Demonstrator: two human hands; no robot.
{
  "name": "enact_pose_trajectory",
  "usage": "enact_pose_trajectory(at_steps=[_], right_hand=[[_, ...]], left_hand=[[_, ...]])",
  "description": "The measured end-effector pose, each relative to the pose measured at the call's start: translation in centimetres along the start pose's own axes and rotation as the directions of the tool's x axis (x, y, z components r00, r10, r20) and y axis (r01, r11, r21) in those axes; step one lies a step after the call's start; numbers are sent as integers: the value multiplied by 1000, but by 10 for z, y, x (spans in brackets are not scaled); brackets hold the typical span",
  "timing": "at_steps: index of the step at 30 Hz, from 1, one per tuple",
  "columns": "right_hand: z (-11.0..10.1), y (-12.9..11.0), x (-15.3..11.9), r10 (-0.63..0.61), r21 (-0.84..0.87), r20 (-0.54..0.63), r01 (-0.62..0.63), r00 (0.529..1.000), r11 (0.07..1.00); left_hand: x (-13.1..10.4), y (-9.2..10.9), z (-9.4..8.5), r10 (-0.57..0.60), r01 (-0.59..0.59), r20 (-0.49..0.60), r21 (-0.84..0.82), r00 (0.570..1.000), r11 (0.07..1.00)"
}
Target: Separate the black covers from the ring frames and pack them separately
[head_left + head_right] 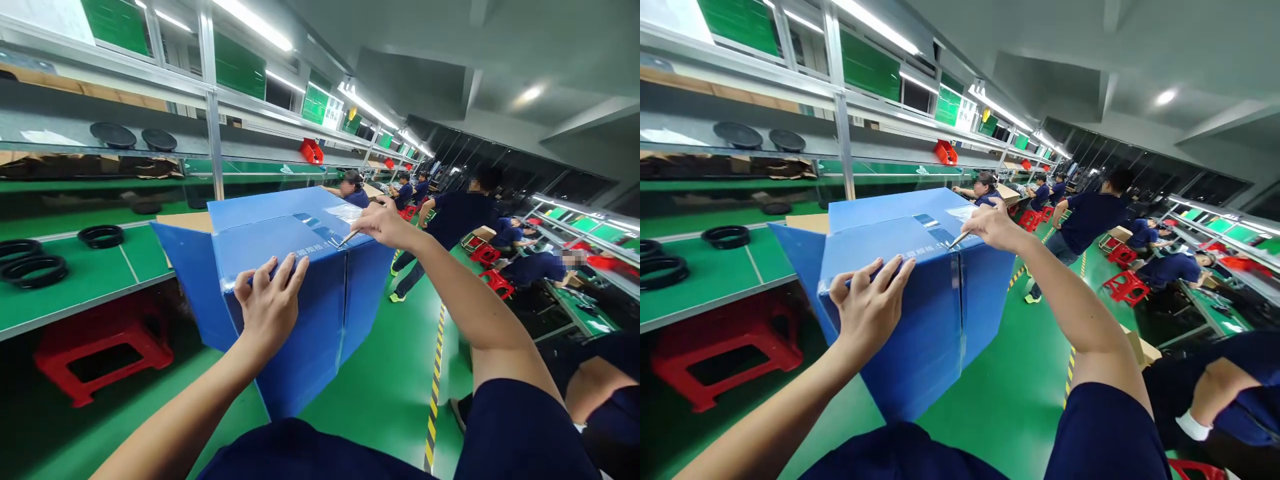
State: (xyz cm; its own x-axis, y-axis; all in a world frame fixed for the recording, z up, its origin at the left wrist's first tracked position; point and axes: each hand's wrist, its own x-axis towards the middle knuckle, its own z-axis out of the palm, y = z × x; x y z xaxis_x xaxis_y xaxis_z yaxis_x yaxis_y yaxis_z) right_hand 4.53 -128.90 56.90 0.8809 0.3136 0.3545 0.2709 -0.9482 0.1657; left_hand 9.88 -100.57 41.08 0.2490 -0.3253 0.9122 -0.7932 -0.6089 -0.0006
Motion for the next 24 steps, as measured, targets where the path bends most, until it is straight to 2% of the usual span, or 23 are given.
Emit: enact_pose_trajectory(at_steps=[6,13,15,18,20,22,23,24], right_hand=[[-1,9,0,-43,-22,87,45,995,999],[-5,22,10,-60,-142,255,99,965,985],[-4,30,7,-26,-213,310,96,950,972],[-8,47,-11,107,-356,337,21,935,934],[-17,56,-31,189,-394,234,-85,954,915],[-25,59,-50,249,-296,-17,-243,968,924],[-26,55,-56,287,-160,-176,-315,942,935],[-22,48,-60,343,38,-325,-351,881,936]], left_hand=[[1,0,-4,40,-40,11,49,999,998],[3,2,0,26,-22,94,-39,995,999],[2,1,1,16,-8,115,-62,993,998],[2,-4,-1,-7,11,100,-39,995,999],[3,-10,-2,-20,22,90,-23,996,999],[7,-15,-1,-33,36,103,-34,994,999],[10,-16,1,-45,50,115,-45,992,998],[14,-16,3,-62,69,129,-55,990,996]])
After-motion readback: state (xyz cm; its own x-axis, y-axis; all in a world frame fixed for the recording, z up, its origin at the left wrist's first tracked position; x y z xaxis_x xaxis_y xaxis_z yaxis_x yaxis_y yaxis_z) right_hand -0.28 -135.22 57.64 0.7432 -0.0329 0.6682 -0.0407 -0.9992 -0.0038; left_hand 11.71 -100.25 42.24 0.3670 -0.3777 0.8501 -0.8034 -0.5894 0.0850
